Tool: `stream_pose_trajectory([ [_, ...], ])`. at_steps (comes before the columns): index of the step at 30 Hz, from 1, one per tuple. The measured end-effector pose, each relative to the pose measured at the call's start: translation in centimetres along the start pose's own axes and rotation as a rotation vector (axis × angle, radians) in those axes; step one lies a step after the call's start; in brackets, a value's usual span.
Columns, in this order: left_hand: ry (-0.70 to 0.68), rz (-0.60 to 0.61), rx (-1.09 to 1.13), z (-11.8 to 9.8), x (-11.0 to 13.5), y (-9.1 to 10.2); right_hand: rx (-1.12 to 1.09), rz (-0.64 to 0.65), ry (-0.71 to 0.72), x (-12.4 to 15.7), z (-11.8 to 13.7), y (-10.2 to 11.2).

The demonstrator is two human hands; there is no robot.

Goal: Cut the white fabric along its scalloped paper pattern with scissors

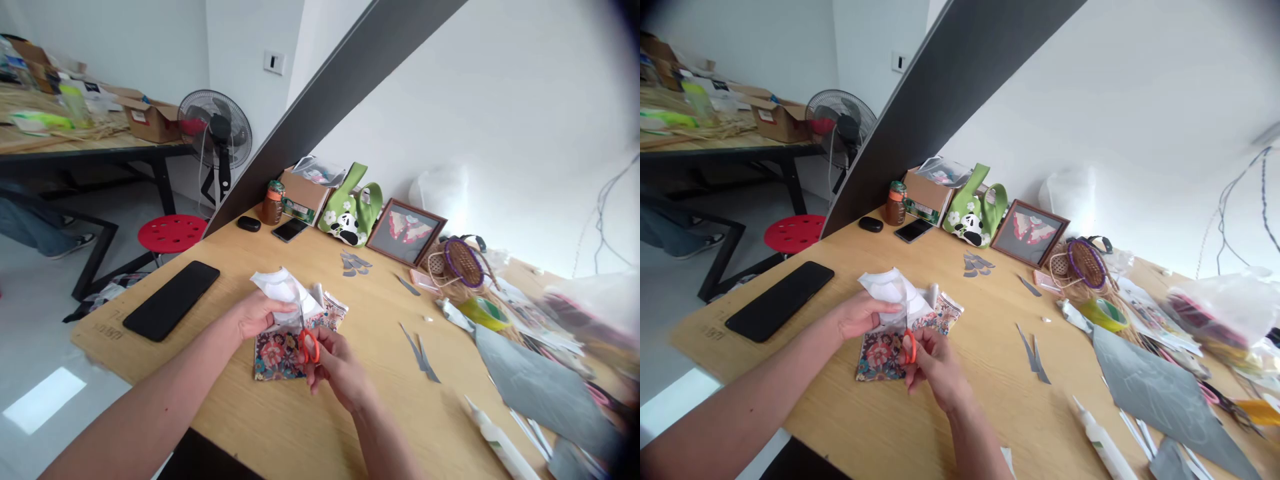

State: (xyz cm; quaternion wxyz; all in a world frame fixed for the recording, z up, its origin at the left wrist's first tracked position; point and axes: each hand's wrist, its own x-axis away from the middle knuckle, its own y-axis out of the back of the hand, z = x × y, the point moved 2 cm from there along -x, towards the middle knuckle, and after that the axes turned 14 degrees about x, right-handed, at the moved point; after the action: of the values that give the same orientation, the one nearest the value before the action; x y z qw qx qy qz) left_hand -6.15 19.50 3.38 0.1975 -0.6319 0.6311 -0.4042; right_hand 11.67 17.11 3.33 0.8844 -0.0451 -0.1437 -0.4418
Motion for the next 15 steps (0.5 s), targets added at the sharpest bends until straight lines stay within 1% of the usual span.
stream_pose_trajectory([
  [8,0.0,0.004,0.007,0.0,-0.1,0.4,0.075,0.034,-0.05,0.0,0.9,0.3],
  [15,0.005,-0.005,0.006,-0.5,0.2,0.6,0.055,0.035,-0.056,-0.2,0.8,0.5],
])
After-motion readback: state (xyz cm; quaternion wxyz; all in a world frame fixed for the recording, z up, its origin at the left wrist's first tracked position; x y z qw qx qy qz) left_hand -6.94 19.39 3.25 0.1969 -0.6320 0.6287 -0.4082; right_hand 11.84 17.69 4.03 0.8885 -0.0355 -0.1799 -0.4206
